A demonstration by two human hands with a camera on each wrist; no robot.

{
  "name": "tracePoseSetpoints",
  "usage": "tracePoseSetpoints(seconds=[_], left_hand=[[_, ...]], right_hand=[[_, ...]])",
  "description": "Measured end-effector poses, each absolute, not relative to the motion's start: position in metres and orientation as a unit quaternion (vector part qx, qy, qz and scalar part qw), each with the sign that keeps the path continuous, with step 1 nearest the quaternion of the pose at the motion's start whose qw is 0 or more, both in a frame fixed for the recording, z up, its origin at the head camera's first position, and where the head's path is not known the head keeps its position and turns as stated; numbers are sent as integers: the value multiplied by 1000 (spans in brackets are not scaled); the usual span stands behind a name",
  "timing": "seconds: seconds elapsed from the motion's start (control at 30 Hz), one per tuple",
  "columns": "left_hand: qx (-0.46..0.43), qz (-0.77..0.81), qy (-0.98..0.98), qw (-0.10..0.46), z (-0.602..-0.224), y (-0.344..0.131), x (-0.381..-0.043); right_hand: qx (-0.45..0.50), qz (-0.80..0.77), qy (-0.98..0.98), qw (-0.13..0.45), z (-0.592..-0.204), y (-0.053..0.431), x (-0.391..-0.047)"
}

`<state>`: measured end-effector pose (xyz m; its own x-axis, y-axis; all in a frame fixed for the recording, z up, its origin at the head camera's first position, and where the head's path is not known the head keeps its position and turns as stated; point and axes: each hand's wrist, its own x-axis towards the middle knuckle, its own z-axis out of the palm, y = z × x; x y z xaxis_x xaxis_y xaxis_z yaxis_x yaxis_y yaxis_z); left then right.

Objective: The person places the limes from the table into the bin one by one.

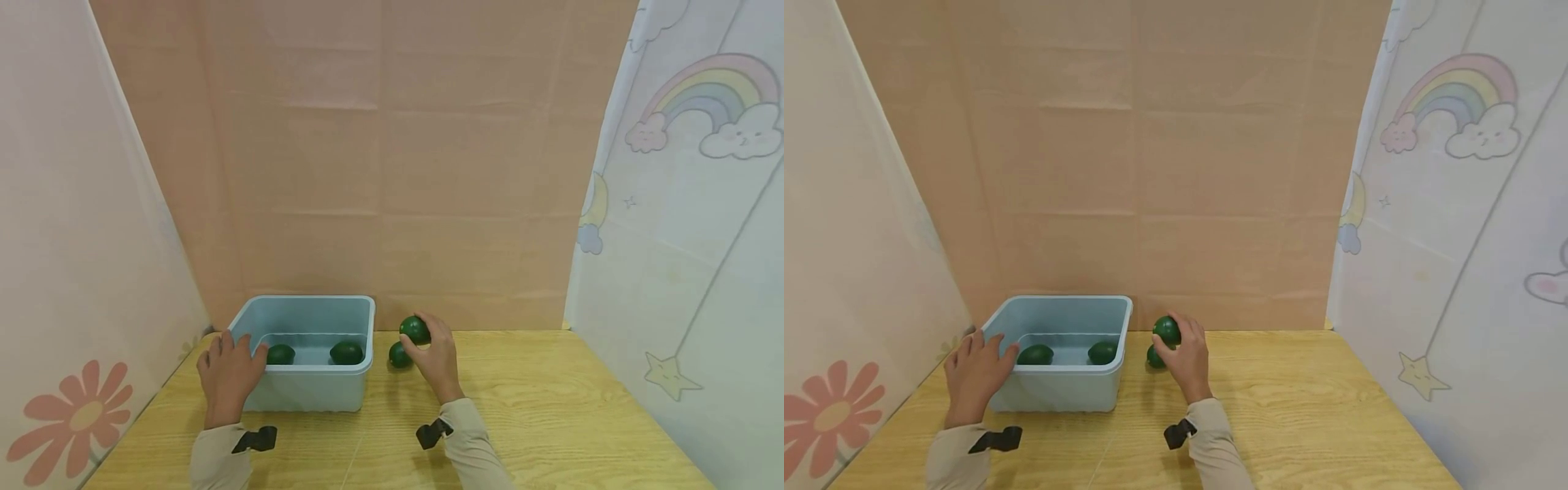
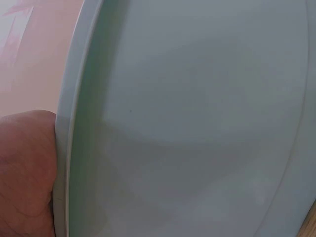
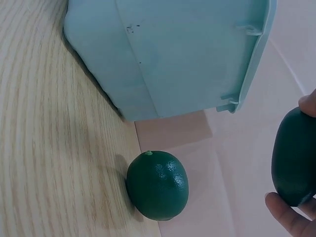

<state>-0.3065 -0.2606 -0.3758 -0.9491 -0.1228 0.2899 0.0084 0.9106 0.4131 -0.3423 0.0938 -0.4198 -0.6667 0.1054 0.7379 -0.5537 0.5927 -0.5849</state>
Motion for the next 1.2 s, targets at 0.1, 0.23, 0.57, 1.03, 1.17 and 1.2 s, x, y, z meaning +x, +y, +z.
tracePoseSetpoints(seconds=[0.1, 0.23, 0.57, 1.03, 1.17, 1.2], left_hand=[[31, -209, -965, 156, -375, -260, -306], [30, -208, -965, 158, -374, -260, -306], [29, -206, -964, 165, -372, -259, -305], [30, -210, -964, 160, -372, -259, -305], [32, -209, -964, 160, -372, -259, -305], [32, -209, -964, 160, -372, -259, -305]], right_hand=[[141, 430, -805, 384, -418, 93, -341], [142, 432, -804, 384, -418, 92, -341], [155, 429, -800, 390, -417, 90, -341], [170, 420, -796, 403, -417, 88, -340], [172, 419, -796, 401, -417, 86, -339], [172, 418, -797, 401, -417, 86, -339]])
